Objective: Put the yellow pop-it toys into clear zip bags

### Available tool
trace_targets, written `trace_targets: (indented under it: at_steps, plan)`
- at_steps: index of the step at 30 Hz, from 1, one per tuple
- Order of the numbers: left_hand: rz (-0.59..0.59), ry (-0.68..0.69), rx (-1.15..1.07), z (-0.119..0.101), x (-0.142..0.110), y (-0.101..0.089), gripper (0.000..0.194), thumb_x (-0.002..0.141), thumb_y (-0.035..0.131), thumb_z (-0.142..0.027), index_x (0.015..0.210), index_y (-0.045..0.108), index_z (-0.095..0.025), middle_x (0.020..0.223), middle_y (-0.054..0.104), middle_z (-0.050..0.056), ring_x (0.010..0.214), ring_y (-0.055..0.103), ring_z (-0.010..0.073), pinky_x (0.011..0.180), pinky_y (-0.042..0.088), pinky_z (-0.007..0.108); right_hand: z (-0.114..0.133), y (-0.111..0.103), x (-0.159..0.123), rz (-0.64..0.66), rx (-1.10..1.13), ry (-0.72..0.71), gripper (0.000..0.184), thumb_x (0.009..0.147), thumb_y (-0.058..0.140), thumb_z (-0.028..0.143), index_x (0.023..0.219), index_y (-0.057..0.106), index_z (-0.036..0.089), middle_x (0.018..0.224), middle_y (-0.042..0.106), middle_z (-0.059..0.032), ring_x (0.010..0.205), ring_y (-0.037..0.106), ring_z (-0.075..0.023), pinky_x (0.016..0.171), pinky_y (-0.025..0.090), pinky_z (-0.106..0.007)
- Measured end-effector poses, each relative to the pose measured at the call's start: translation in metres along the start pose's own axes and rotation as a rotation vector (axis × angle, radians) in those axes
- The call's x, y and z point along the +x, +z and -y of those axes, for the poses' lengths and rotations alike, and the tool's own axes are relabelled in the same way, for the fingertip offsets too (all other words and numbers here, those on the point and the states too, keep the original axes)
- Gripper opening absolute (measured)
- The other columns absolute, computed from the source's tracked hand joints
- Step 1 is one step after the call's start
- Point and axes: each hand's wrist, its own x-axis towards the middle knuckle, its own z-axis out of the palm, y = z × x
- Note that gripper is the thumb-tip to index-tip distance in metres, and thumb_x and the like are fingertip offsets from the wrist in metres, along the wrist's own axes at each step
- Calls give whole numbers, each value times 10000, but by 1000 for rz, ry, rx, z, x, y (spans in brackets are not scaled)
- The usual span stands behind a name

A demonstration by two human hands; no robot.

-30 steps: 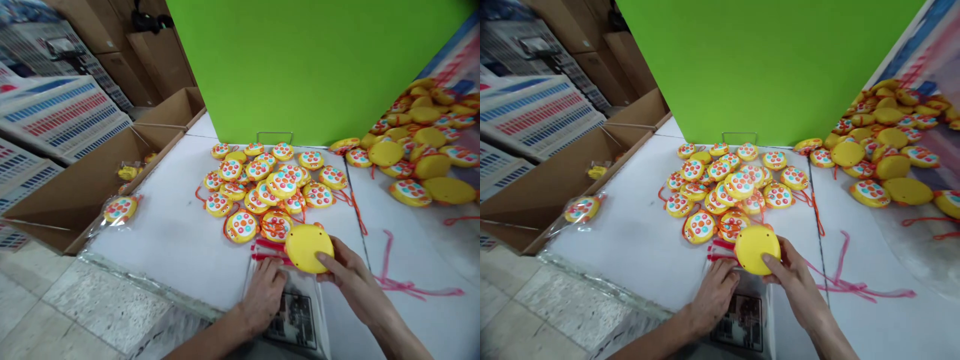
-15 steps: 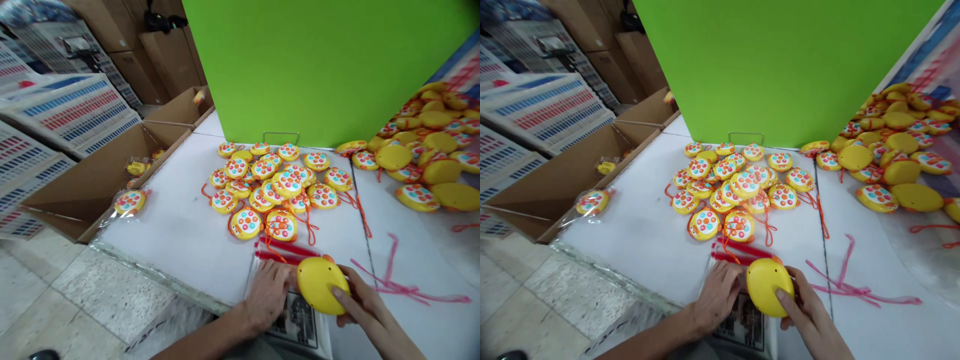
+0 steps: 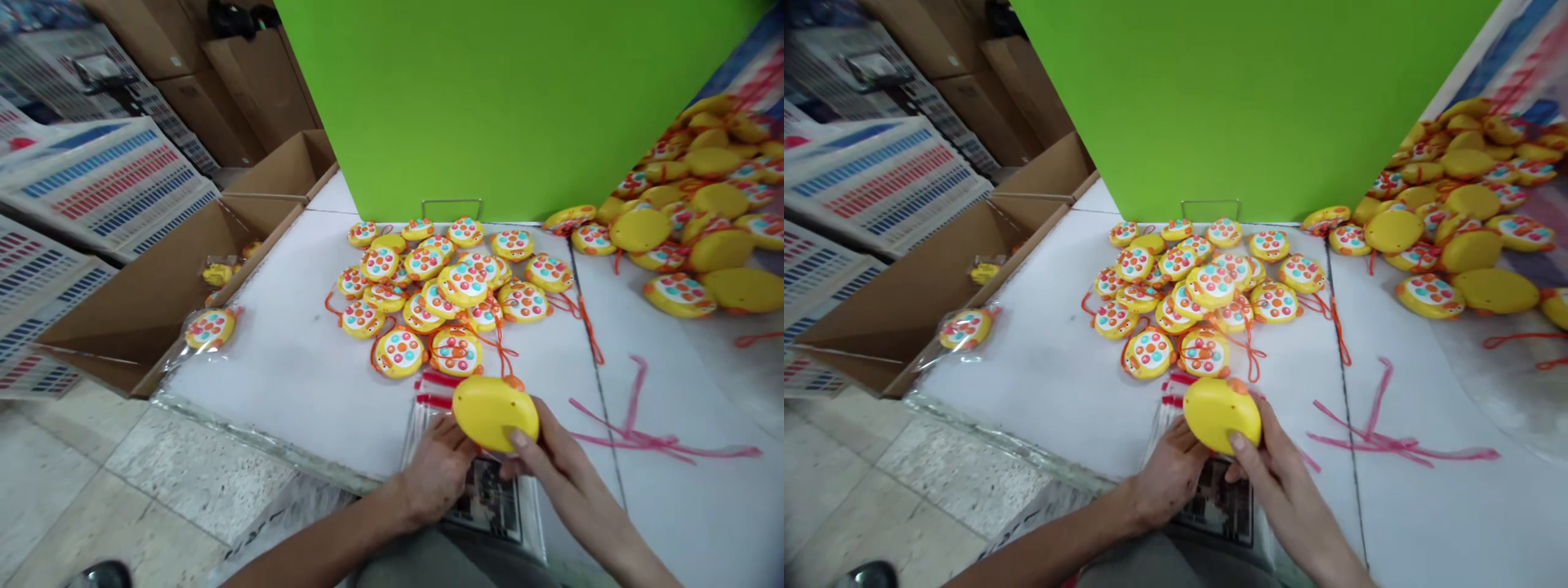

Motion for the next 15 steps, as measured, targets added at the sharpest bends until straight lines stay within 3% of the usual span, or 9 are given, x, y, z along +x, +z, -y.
trace_targets:
  at_steps: [2, 4, 8, 10, 12, 15]
  plan:
    - [39, 23, 64, -3, -2, -3, 205, 871, 391, -173, 963, 571, -137, 948, 644, 92, 959, 547, 205, 937, 377, 376, -5, 5, 6, -27, -275, -95, 532, 874, 400, 457, 1349, 283, 246, 998, 614, -61, 690, 595, -180, 752, 499, -359]
    - [35, 28, 86, -7, -3, -10, 203, 874, 373, -140, 903, 573, -130, 846, 651, 80, 877, 567, 190, 911, 388, 365, -13, 4, 7, -39, -453, -131, 513, 888, 354, 450, 1346, 277, 231, 1001, 617, -78, 760, 605, -206, 755, 485, -356]
    - [-95, -32, -22, -11, -8, -40, 191, 890, 405, -177, 866, 594, -158, 780, 654, 51, 795, 560, 170, 800, 431, 321, -25, -4, 4, -20, -591, -105, 466, 910, 292, 444, 1324, 279, 230, 896, 630, -70, 721, 617, -208, 677, 483, -328]
    - [-224, -157, -119, -10, -10, -59, 186, 888, 419, -193, 896, 603, -165, 827, 653, 59, 812, 558, 169, 778, 441, 313, -27, -6, 2, -13, -603, -89, 462, 912, 289, 458, 1319, 272, 238, 775, 618, -34, 643, 605, -197, 641, 478, -319]
    - [-290, -366, -240, -8, -11, -71, 187, 890, 426, -225, 942, 596, -165, 860, 650, 60, 807, 575, 165, 739, 458, 292, -27, -7, 2, -16, -605, -87, 455, 913, 288, 468, 1312, 270, 251, 733, 604, -16, 613, 593, -190, 633, 472, -318]
    - [-176, -577, -439, -7, -4, -71, 184, 878, 462, -277, 933, 593, -159, 842, 658, 42, 737, 603, 149, 644, 474, 245, -25, -7, 4, 4, -602, -112, 434, 917, 285, 467, 1309, 260, 284, 817, 610, -28, 661, 597, -181, 655, 468, -314]
